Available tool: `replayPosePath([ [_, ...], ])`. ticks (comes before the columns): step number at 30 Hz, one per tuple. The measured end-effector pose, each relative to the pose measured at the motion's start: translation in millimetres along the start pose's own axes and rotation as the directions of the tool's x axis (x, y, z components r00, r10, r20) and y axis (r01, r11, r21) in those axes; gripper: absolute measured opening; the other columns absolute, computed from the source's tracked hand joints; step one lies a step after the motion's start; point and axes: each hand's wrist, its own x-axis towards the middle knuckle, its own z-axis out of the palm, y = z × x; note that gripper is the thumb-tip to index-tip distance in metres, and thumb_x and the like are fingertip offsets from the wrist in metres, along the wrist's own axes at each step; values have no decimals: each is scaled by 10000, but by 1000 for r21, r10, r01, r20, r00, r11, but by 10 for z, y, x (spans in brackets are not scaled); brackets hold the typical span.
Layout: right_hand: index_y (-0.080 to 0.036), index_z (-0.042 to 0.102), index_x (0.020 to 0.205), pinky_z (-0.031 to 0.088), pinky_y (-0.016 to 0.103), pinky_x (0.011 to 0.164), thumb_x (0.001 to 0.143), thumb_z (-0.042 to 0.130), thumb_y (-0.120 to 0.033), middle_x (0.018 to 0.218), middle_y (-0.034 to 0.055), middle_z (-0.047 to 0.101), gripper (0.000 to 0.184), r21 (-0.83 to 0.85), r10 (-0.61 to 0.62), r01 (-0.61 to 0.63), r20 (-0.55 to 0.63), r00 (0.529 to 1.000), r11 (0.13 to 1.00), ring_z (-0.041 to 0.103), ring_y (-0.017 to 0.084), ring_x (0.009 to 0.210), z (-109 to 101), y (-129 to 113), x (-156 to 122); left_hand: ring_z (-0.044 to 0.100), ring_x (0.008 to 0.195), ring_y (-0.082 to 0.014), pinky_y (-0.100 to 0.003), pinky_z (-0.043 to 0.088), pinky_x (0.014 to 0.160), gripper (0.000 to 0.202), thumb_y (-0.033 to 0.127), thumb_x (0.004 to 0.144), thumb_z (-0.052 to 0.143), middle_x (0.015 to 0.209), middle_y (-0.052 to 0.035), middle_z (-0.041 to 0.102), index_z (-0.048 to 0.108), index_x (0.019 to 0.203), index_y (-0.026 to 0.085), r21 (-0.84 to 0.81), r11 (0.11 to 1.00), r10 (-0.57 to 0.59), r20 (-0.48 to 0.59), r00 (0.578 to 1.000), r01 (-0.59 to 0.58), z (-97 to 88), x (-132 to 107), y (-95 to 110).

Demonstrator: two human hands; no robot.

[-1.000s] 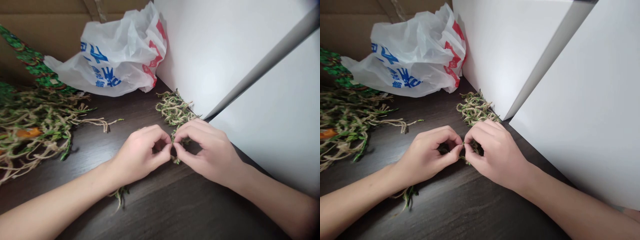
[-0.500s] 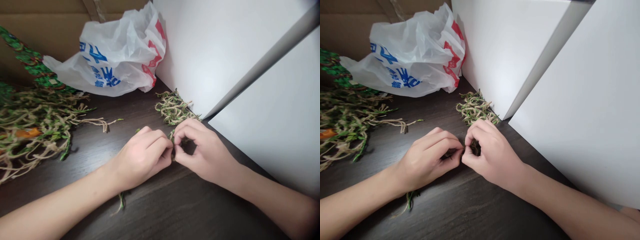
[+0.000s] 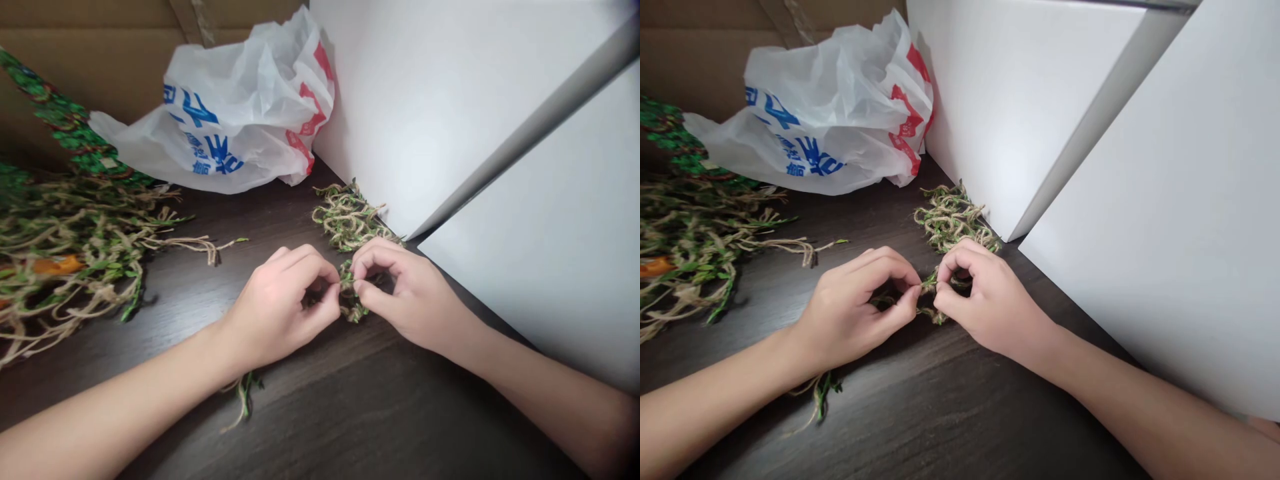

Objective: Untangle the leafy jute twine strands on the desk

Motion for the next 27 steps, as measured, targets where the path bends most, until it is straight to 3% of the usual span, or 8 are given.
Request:
replayPosePath([
  [6, -223, 589, 770, 446, 361, 842, 811, 591, -131, 899, 9, 630, 100, 98, 65, -69, 43, 997, 993, 604, 199, 898, 0, 10, 0, 617, 741, -133, -289, 477, 732, 48, 113, 942, 623, 834, -13, 666, 655, 937, 149, -10, 999, -37, 72, 997, 38, 7, 11, -29],
  [13, -225, 586, 755, 453, 353, 804, 788, 593, -147, 854, -6, 622, 85, 48, 57, -60, 49, 997, 997, 591, 187, 845, -48, 50, 31, 596, 717, -128, -270, 471, 707, 74, 87, 890, 609, 802, 0, 641, 614, 877, 159, 23, 999, -27, 68, 997, 25, 10, 12, -25],
  [19, -215, 653, 777, 484, 314, 683, 819, 656, -152, 808, -3, 673, 76, 31, 123, -120, -179, 976, 992, 619, 165, 740, -206, 85, 99, 593, 711, -119, -247, 481, 699, 92, 66, 887, 632, 779, -7, 642, 634, 848, 150, 21, 997, -69, -25, 997, 69, -37, 26, -45],
  [23, -208, 714, 904, 495, 297, 686, 897, 691, -144, 854, 5, 701, 68, -155, -95, 56, -257, 962, 986, 634, 153, 774, -169, -21, 22, 607, 707, -122, -258, 490, 704, 76, 78, 902, 661, 775, -12, 659, 666, 859, 141, 2, 998, -67, -26, 997, 67, -31, 25, -46],
  [27, -175, 713, 1017, 510, 285, 741, 927, 665, -63, 885, 21, 702, 151, -224, -329, 306, -75, 941, 925, 632, 142, 807, -93, -82, -64, 609, 706, -125, -280, 481, 704, 56, 94, 930, 661, 787, -10, 667, 673, 898, 139, 27, 1000, 2, -21, 1000, -1, 1, 12, -60],
])
